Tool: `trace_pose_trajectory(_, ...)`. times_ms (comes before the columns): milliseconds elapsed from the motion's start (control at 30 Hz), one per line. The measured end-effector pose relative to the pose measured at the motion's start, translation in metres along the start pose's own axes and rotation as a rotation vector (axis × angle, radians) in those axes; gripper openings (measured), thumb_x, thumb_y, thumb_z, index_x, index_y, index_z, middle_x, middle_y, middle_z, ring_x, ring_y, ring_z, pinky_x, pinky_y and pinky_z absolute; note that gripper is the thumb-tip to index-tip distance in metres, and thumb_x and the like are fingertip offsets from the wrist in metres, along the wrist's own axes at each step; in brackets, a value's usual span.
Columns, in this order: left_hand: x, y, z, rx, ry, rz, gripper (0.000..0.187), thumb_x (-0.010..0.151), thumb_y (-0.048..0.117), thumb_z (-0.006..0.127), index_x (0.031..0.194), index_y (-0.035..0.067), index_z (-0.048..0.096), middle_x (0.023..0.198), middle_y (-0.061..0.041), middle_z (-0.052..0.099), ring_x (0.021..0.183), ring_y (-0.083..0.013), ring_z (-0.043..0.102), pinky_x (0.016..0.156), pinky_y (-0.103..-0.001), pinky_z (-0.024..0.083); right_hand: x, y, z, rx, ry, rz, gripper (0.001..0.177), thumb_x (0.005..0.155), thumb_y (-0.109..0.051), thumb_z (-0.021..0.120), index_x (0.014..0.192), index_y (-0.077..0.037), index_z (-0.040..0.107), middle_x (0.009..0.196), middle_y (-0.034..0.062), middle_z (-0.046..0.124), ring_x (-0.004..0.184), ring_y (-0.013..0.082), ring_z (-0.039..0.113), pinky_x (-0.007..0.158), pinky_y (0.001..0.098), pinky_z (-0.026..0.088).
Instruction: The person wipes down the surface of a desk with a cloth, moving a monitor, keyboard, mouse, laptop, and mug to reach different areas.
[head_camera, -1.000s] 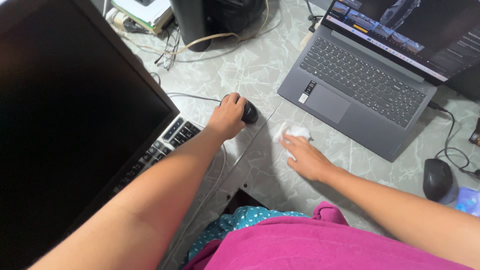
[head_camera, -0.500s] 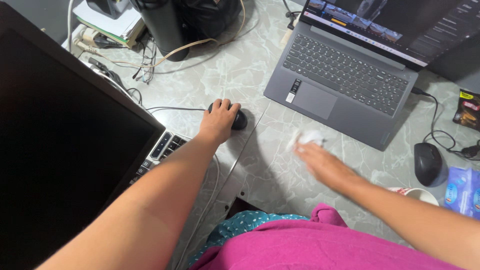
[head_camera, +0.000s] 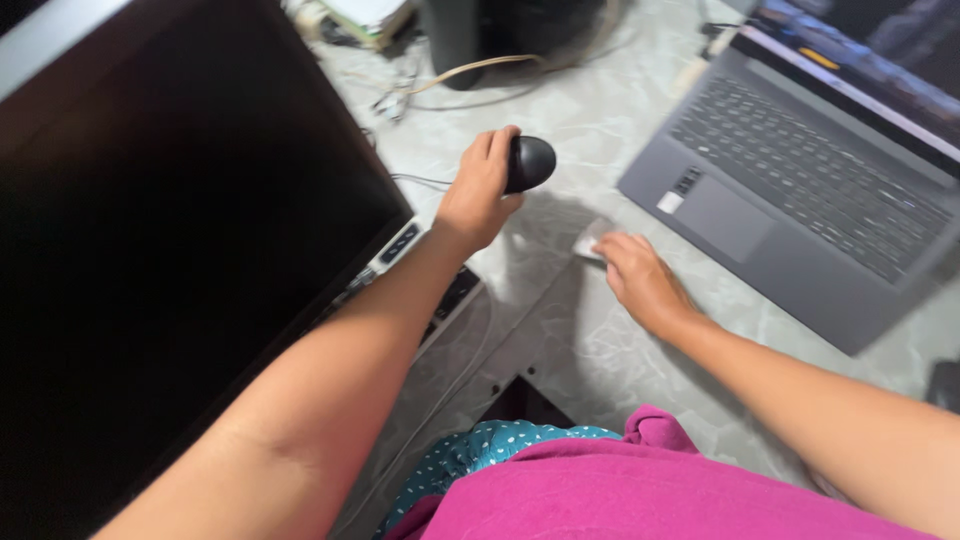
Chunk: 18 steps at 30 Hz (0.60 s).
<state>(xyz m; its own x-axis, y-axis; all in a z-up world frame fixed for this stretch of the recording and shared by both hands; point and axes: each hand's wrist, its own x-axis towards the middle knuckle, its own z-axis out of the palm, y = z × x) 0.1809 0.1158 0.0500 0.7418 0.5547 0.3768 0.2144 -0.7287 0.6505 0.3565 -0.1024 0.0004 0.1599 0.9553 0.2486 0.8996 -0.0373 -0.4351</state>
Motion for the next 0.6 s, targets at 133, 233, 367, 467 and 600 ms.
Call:
trace_pose_trajectory(133,-0.023,0.005,-0.017,-0.003,0.072,-0.051,0.083,0.070,0.000,0.081,0.141,0.006,0.039,0.133,-0.019,0.049,0.128,-0.0412,0.050,0.108,-0.043,0.045,0.030,-0.026,0.022,-0.032,-0.160,0.092,0.049,0.083,0.001,0.059,0.132,-0.001,0.059,0.137,0.0196,0.053,0.126,0.0380,0.050,0.104,0.0446,0.044)
trace_pose_trajectory(233,-0.052,0.018,-0.030,-0.015,-0.024,-0.065,0.080,0.070,0.000,0.082,0.139,0.007,0.043,0.132,-0.016,0.052,0.128,-0.0406,0.052,0.103,-0.044,0.047,0.030,-0.041,0.042,-0.088,-0.294,-0.032,0.068,0.074,0.005,0.058,0.142,-0.001,0.052,0.146,0.0230,0.046,0.134,0.0385,0.045,0.109,0.0437,0.042)
trace_pose_trajectory(367,-0.073,0.034,-0.041,0.060,-0.244,-0.058,0.079,0.067,-0.001,0.080,0.137,0.012,0.047,0.135,-0.010,0.055,0.127,-0.0339,0.056,0.095,-0.042,0.053,0.019,-0.050,0.044,-0.082,-0.500,-0.355,0.074,0.072,0.003,0.059,0.144,-0.003,0.048,0.153,0.0212,0.042,0.139,0.0404,0.041,0.107,0.0443,0.040)
trace_pose_trajectory(467,-0.075,0.037,-0.042,0.137,-0.352,-0.085,0.078,0.066,0.000,0.081,0.135,0.015,0.049,0.132,-0.006,0.056,0.127,-0.0304,0.056,0.091,-0.042,0.054,0.018,-0.027,0.032,0.104,-0.624,0.102,0.074,0.075,0.003,0.055,0.147,-0.009,0.046,0.145,0.0182,0.049,0.135,0.0336,0.050,0.110,0.0399,0.044)
trace_pose_trajectory(600,-0.075,0.030,-0.038,0.205,-0.391,0.001,0.072,0.068,-0.002,0.079,0.132,0.016,0.052,0.127,-0.003,0.058,0.127,-0.0266,0.057,0.091,-0.040,0.056,0.033,0.027,0.038,0.056,-0.189,-0.207,0.064,0.074,0.003,0.056,0.138,-0.003,0.055,0.148,0.0226,0.052,0.140,0.0385,0.047,0.116,0.0443,0.038)
